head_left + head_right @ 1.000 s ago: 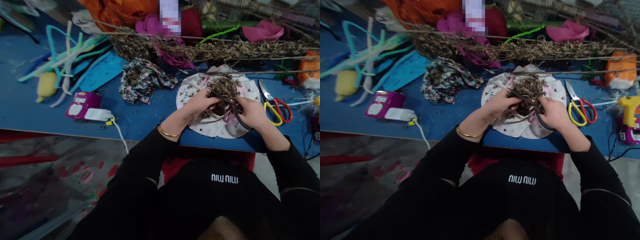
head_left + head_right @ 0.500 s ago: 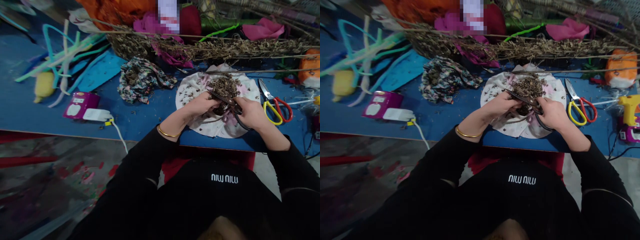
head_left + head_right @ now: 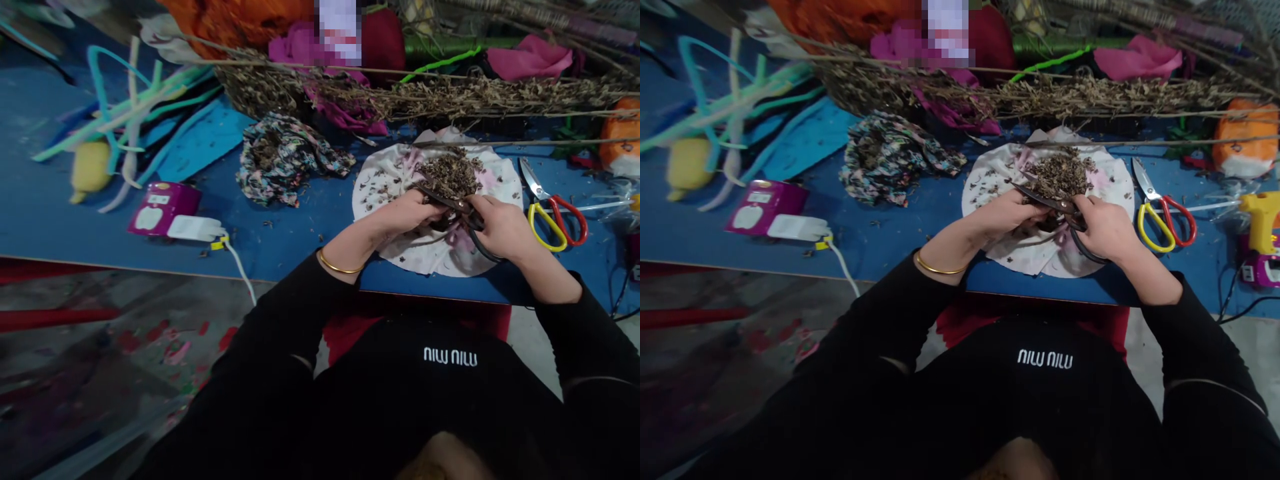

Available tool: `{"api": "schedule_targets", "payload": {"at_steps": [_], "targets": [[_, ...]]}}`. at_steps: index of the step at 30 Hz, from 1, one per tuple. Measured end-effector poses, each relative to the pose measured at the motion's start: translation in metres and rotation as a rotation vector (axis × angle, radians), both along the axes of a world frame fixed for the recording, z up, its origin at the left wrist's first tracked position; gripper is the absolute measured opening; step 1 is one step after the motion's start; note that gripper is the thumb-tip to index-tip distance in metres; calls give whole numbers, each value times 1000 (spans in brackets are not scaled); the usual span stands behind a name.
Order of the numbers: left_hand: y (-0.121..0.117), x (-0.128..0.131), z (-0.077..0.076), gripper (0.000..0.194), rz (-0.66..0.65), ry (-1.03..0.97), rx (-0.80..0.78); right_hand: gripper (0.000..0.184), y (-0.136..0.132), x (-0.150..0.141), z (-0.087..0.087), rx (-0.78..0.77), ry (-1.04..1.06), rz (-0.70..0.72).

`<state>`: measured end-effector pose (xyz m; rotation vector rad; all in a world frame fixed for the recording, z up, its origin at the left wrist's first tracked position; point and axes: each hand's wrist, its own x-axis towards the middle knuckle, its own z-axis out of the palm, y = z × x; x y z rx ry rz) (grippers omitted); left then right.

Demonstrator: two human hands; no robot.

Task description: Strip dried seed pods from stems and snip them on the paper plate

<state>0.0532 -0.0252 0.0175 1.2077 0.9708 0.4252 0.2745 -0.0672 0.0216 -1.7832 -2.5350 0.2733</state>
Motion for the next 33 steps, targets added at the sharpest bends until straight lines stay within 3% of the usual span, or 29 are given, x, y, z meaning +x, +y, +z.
{"api": "schedule_targets", "payload": {"at_steps": [13,19,24,33], "targets": [[6,-6,-3,33,-59,-8,65,37,3,6,-2,-3,78,24],[9,-7,-7,18,28,-37,62,54,2,5,-2,57,131,-57],[8,-5,-7,15,29,-3,68,60,2,5,-2,56,127,-21],[8,-6,-2,9,-1,14,125,42,2,8,-1,3,169,18]]}}
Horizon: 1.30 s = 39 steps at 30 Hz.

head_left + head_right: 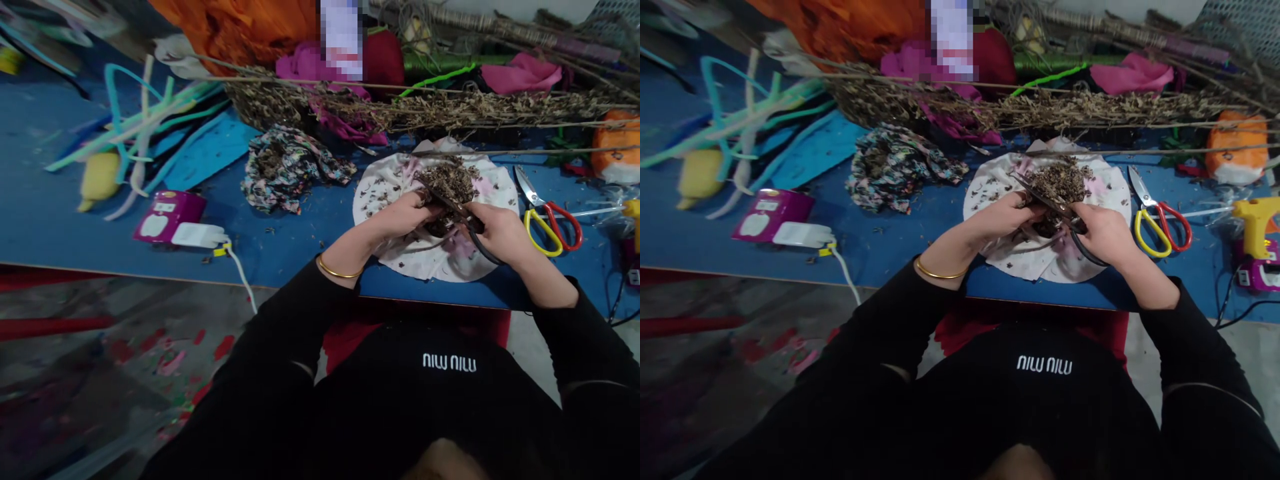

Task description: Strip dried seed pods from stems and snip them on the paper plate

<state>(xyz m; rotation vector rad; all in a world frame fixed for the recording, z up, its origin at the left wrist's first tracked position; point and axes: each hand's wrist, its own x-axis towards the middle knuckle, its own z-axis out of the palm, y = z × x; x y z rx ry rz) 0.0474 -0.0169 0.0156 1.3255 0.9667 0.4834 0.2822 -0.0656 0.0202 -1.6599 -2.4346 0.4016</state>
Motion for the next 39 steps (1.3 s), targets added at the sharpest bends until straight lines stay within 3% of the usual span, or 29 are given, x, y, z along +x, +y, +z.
{"api": "schedule_targets", "payload": {"at_steps": [12,18,21,24,32,36,39], "targets": [[1,4,7,8,44,-10,2,42,-1,2,1,-2,49,-83],[6,-1,-3,22,62,-22,47,66,2,6,2,80,47,-68],[8,-3,-8,24,81,-70,63,70,3,7,1,98,5,-43],[8,-3,-7,24,105,-96,28,70,3,6,0,105,-52,-32],[3,-3,1,28,22,-104,29,61,1,0,-1,88,-158,-27],[4,-2,0,10,88,-198,-47,50,0,1,2,39,-154,-39],[5,-3,-1,15,130,-202,-96,48,0,2,4,28,-132,-52]]}}
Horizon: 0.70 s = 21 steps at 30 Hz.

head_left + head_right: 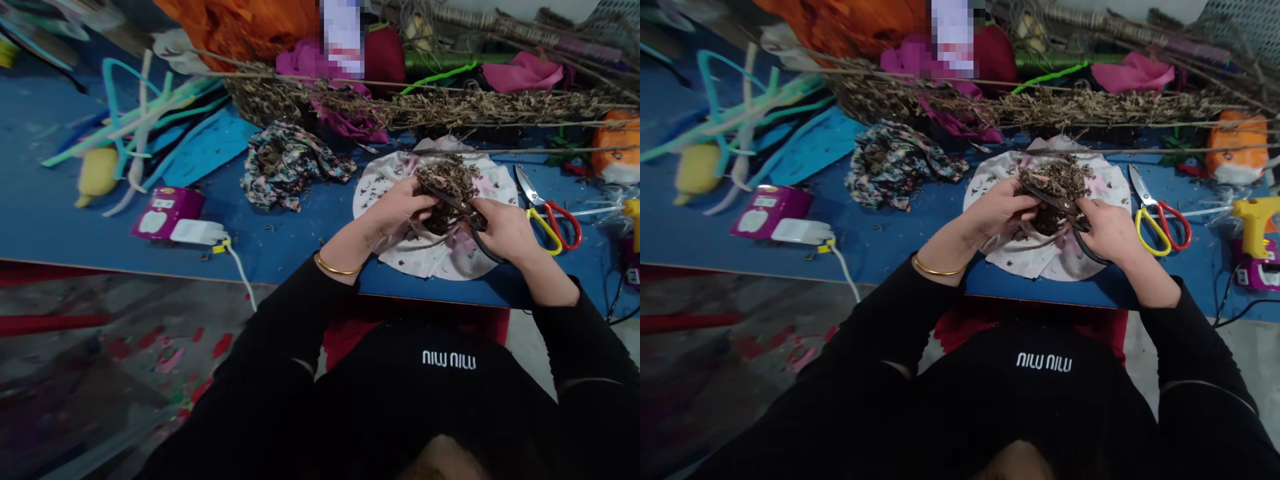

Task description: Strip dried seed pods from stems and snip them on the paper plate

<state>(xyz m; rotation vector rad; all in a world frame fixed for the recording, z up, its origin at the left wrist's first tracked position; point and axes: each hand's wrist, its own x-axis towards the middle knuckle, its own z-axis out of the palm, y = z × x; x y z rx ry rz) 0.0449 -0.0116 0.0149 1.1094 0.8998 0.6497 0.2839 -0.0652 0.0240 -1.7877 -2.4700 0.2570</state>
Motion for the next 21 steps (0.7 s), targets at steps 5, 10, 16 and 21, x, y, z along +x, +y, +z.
{"api": "schedule_targets", "payload": {"at_steps": [5,10,16,21], "targets": [[1,1,-8,26,31,114,101,49,1,0,0,3,8,-37],[-2,4,-12,24,24,136,197,66,0,-2,-4,32,47,11],[-4,5,-4,18,-34,164,231,51,-1,-3,-5,12,-18,2],[-3,4,-2,16,-48,171,154,37,0,-2,-5,-7,2,2]]}}
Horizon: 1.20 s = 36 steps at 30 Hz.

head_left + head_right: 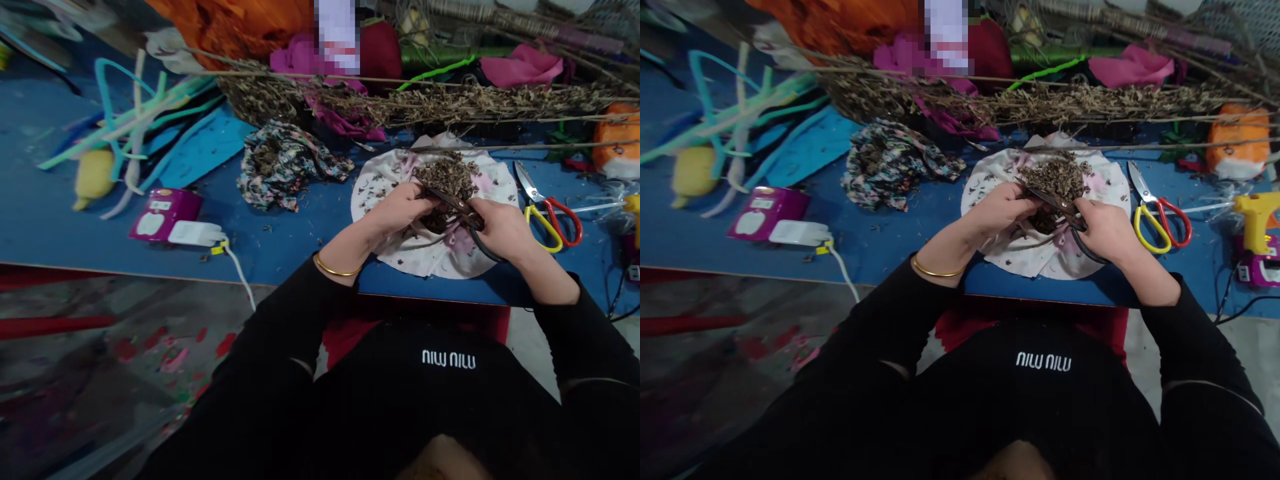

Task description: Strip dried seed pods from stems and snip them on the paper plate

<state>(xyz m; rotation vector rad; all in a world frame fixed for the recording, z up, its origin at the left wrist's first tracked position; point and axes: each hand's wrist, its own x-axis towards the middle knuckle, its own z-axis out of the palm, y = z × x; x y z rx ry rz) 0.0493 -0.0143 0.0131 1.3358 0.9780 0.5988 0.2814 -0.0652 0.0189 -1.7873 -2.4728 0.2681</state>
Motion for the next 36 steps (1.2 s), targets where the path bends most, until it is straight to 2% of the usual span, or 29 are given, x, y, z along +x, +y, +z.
{"api": "schedule_targets", "payload": {"at_steps": [4,9,13,16,21,25,28,32,36], "targets": [[0,0,0,17,6,3,-25,38,-1,-2,0,-3,11,-4],[-1,1,-2,15,-27,37,-3,54,-2,-5,3,30,-32,1],[0,0,-3,20,-59,108,31,40,-1,-4,2,-25,-56,-7],[1,-1,-5,20,-53,92,22,35,-1,-3,0,-41,21,-4],[3,-2,-9,14,25,-1,70,56,1,4,2,57,186,-51],[2,-2,-6,16,99,-38,104,73,4,9,6,56,122,-41],[0,-3,-3,6,80,-29,55,78,4,6,5,24,71,0],[-2,-4,-1,23,44,-45,8,76,1,0,2,31,36,8],[-3,-2,3,31,37,-69,-13,62,0,-1,2,18,2,8]]}}
